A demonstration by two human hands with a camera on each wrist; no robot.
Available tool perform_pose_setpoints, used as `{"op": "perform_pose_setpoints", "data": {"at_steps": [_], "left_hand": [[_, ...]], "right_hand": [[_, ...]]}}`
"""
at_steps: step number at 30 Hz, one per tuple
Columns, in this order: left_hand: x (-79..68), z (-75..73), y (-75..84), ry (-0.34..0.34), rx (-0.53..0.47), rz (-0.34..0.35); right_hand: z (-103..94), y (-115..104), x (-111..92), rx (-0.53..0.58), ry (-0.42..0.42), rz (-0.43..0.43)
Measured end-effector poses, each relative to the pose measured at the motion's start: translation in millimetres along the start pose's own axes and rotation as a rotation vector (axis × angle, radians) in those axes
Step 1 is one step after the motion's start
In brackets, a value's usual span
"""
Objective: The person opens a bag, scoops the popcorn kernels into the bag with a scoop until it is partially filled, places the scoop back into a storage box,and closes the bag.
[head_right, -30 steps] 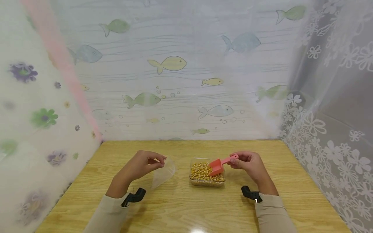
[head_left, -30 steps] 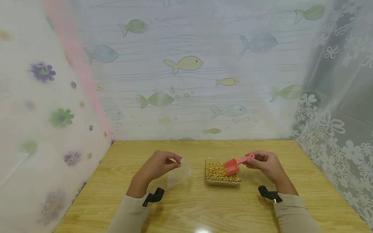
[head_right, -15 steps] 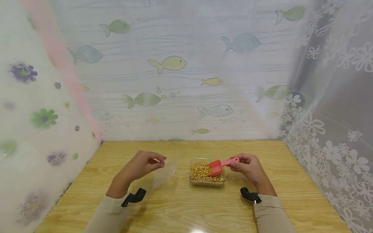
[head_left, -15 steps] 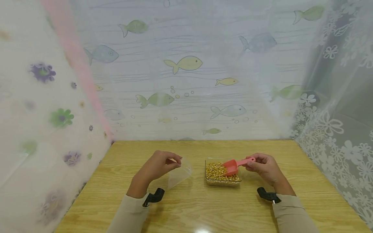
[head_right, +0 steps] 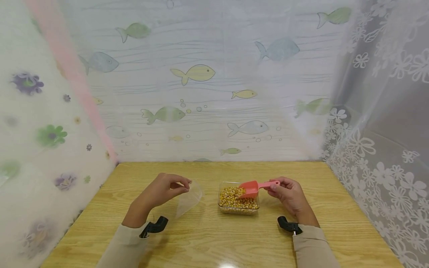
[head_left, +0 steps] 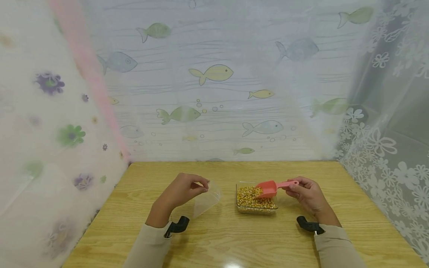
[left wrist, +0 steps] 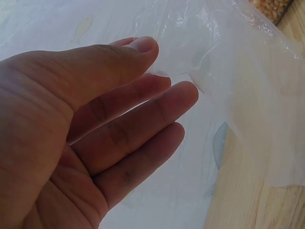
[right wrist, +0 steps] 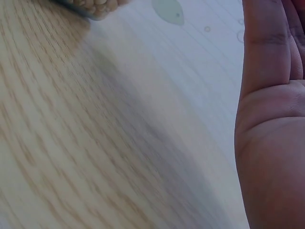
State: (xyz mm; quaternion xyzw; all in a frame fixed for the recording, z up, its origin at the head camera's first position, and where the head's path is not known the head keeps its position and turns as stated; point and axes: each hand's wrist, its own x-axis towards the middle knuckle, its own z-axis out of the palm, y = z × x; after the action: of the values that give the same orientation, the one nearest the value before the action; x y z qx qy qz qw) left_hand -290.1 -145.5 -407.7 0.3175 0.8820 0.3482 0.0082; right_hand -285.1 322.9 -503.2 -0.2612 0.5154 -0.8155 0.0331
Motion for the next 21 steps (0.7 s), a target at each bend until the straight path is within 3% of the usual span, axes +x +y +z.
{"op": "perform_pose_setpoints", "data": {"at_steps": [8,12,14,21], "left_hand": [[-0.4,-0.4,1.0,-0.004,-0.012,0.0],[-0.6,-1.0,1.3,-0.006,-0.009,-0.001],[-0.9,-1.1,1.5,-0.008,-0.009,-0.002],[-0.4,-0.4,-0.7,-0.013,-0.007,0.003]], "right_hand": [[-1.3,1.1,-0.4,0.103,0.029,0.001],[-1.8,1.1,-0.5,0.074,0.019,0.001],[-2.0,-0.1,-0.9,-0.003,0.023,0.016],[1.2,-25.0,-3.0,-0.472,0.081,0.192]]}}
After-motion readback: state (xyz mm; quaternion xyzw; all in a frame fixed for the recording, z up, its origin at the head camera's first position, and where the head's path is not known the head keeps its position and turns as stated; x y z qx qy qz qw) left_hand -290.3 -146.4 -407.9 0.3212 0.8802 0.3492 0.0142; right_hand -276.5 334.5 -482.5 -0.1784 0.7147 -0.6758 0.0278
